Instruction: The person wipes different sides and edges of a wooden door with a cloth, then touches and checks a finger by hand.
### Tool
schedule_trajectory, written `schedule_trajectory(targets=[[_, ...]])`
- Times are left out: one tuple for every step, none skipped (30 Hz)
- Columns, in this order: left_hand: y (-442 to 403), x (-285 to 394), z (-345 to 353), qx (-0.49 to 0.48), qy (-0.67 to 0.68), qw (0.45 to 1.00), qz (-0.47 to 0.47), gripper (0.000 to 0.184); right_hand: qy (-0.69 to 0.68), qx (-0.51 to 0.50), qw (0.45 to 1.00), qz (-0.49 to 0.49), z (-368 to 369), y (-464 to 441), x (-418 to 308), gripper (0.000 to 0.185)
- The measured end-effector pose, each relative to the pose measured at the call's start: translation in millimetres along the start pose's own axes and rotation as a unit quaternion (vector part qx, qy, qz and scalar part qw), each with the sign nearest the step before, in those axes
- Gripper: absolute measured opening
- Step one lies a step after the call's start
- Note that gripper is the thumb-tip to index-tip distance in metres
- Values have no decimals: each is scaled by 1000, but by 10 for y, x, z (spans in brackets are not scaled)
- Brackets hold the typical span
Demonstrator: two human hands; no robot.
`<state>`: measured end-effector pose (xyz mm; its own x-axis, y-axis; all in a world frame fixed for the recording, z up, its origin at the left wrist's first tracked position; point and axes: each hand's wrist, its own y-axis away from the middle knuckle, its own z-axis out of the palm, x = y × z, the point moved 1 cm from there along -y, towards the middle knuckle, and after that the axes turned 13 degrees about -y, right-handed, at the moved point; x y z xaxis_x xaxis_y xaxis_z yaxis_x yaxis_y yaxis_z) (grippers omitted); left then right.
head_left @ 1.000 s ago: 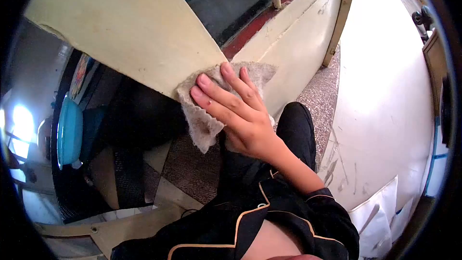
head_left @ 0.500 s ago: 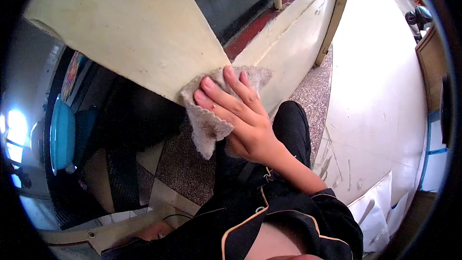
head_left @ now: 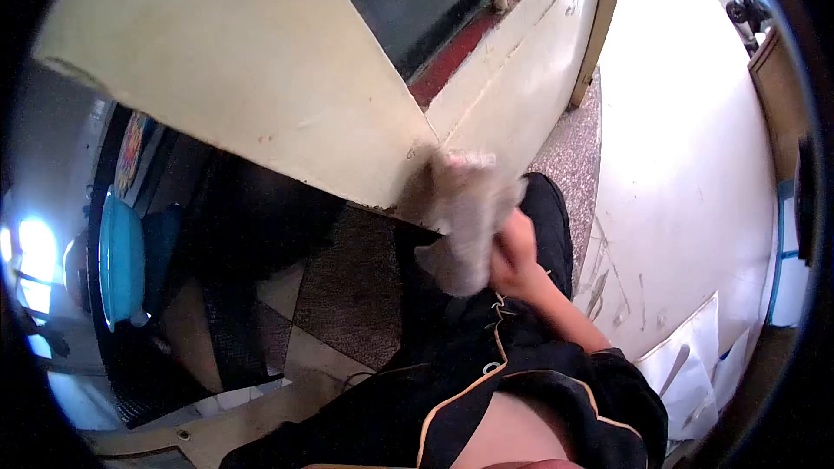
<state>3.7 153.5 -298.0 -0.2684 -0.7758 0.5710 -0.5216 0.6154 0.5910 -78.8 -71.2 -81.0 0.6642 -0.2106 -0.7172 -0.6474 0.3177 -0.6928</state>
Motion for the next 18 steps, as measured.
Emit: schedule_trajectory(targets=[[127,-141,42,-30,-26,999,-13,25,-22,35,998,45,-79,160,76,36],[277,-316,79,-71,-56,996,-27,25,-29,85,993,75,-157,264,137,36],[445,-491,89,-118,-92,988,-40,25,-30,137,986,88,-240,326,178,36],[630,-668,120,-170,-128,976,-53,25,-18,179,981,75,-320,291,195,36],[808,-798,130,-222,-165,959,-60,25,6,202,978,46,-408,193,161,36],[963,-881,110,-267,-200,940,-66,25,45,209,977,2,-487,33,113,37],[1086,-949,84,-297,-229,925,-64,25,90,198,975,-46,-532,-155,34,37],[1150,-939,-11,-302,-253,917,-58,25,159,172,968,-91,-556,-413,-16,34],[1190,-829,-161,-269,-268,924,-47,25,228,152,952,-140,-578,-670,-64,30],[1188,-704,-326,-221,-280,934,-33,25,292,137,927,-190,-601,-925,-113,26],[1146,-417,-599,-135,-280,950,-15,25,324,109,906,-250,-573,-1158,-91,21],[1119,6,-870,-32,-251,967,4,27,311,106,911,-248,-526,-1230,0,20],[1097,427,-1141,71,-224,972,30,29,298,102,916,-247,-479,-1256,100,18],[1113,875,-1329,151,-190,970,35,30,266,104,924,-253,-415,-1237,139,18],[1092,1184,-1466,228,-153,961,40,32,232,105,932,-258,-320,-1183,147,17],[1034,1270,-1601,295,-109,944,100,39,203,97,940,-257,-170,-1144,77,19],[960,1280,-1663,354,6,922,157,49,173,89,947,-256,-19,-1105,8,21],[889,1286,-1721,402,108,881,225,59,211,52,932,-289,-117,-1139,82,21]])
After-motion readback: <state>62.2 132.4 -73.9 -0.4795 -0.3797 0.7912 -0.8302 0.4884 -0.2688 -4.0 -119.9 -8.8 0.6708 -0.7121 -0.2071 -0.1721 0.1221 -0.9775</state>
